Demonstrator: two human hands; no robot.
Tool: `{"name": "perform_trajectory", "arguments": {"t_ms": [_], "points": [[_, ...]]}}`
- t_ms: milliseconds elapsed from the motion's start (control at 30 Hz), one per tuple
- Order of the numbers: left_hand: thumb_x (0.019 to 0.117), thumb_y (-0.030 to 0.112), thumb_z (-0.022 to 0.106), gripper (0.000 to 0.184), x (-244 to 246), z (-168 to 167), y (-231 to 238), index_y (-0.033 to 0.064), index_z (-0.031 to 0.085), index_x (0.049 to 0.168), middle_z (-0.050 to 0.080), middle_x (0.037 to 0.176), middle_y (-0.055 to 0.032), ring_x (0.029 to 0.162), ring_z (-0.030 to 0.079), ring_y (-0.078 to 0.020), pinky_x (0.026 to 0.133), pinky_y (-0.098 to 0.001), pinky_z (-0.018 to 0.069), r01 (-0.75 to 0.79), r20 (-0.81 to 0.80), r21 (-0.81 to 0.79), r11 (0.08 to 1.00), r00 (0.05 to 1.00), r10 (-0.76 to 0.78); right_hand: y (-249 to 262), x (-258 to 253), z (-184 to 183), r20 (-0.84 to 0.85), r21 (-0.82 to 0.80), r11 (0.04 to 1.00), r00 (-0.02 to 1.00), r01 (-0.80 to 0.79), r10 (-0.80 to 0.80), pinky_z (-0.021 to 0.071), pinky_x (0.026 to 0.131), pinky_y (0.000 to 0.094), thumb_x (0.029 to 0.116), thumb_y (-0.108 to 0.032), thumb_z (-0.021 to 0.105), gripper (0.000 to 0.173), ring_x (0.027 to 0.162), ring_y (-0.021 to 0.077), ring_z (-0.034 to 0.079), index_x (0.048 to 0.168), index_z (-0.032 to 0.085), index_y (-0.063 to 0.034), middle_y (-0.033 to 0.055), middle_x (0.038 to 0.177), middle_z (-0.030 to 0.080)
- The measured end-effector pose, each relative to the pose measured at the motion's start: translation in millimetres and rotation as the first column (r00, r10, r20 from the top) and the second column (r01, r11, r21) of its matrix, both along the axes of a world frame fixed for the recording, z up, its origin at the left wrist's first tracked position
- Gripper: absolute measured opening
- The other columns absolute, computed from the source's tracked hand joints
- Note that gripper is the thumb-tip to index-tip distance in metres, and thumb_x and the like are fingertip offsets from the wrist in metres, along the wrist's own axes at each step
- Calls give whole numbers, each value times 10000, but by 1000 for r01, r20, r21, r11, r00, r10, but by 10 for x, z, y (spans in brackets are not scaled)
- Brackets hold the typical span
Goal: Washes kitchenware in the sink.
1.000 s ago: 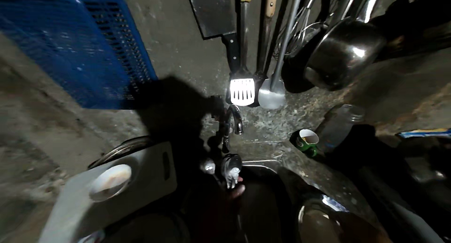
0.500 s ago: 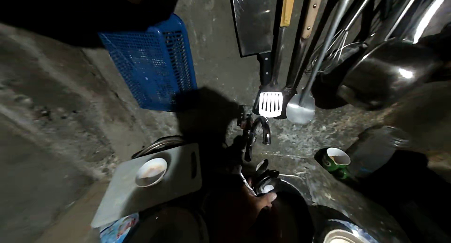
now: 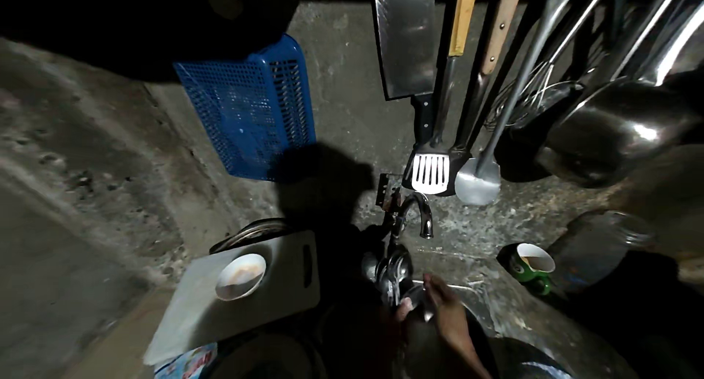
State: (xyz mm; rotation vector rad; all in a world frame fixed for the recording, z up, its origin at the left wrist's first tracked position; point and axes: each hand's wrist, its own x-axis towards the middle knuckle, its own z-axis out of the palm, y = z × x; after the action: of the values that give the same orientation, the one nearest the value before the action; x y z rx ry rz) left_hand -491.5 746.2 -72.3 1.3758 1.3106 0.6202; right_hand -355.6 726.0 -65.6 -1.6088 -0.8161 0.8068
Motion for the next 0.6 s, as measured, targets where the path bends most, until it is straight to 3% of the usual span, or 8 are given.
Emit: {"name": "perform_trajectory", "arguments": {"t_ms": [67,100,167,267,367,433,533,600], "points": [[996,501,593,558,-87,-308,161,-18,656,1192,707,1009,-125,882,685,-204,822,-406,579,-31,-82,-11,999,996,30,308,53,271,338,-13,988,929,-157,152,454,1116,420,1050,-119,527,405,1316,300,578,1424,552,34,226,1450,559],[986,471,621,532,-106,-425,169,-17,643,1197,702,984,-111,843,680,-180,768,-371,587,-95,-36,-14,995,995,95,446,3,367,439,-81,972,867,-221,234,426,1146,423,1061,-145,506,453,1365,308,538,1484,492,15,221,1516,499],[1003,401,631,503,-174,-453,97,-33,598,1254,693,984,-121,811,687,-173,708,-347,600,-182,19,-56,982,983,183,641,-185,415,511,-266,917,763,-297,396,365,1198,413,1092,-195,452,551,1454,303,446,1589,309,-4,208,1618,364],[982,427,646,563,-330,-513,89,-10,581,1331,685,1129,-142,972,682,-210,862,-402,583,-116,-111,-86,990,988,106,780,-475,343,596,-379,887,663,-264,452,393,1178,390,1090,-171,418,589,1437,292,473,1622,218,-18,199,1634,341],[1035,253,579,374,-403,-454,-20,-25,588,1286,691,1024,-50,848,660,-83,769,-260,562,5,124,-133,991,992,12,870,-633,314,633,-556,791,486,-257,603,196,1272,402,1065,-39,369,611,1561,301,239,1629,137,-3,206,1685,204],[1058,164,543,287,-331,-171,-80,-34,555,1264,665,939,-41,720,616,-65,649,-225,527,-8,319,-286,958,942,104,857,-586,377,601,-601,739,437,-304,669,205,1269,406,1066,-40,375,602,1563,291,236,1630,167,-22,187,1692,195],[1024,148,617,249,-201,-161,-4,-39,563,1179,593,798,-20,609,559,-54,553,-199,498,9,382,-294,956,918,109,691,-328,583,561,-554,769,539,-318,628,422,1154,440,1056,-151,510,399,1374,300,531,1438,572,-51,167,1503,527],[1021,202,633,293,-148,-169,-33,-44,573,1168,595,819,-17,647,570,-60,599,-220,510,55,359,-265,963,932,46,576,-132,697,462,-658,689,561,-302,687,407,1151,479,1041,-207,582,430,1350,353,535,1411,554,10,236,1434,556]]}}
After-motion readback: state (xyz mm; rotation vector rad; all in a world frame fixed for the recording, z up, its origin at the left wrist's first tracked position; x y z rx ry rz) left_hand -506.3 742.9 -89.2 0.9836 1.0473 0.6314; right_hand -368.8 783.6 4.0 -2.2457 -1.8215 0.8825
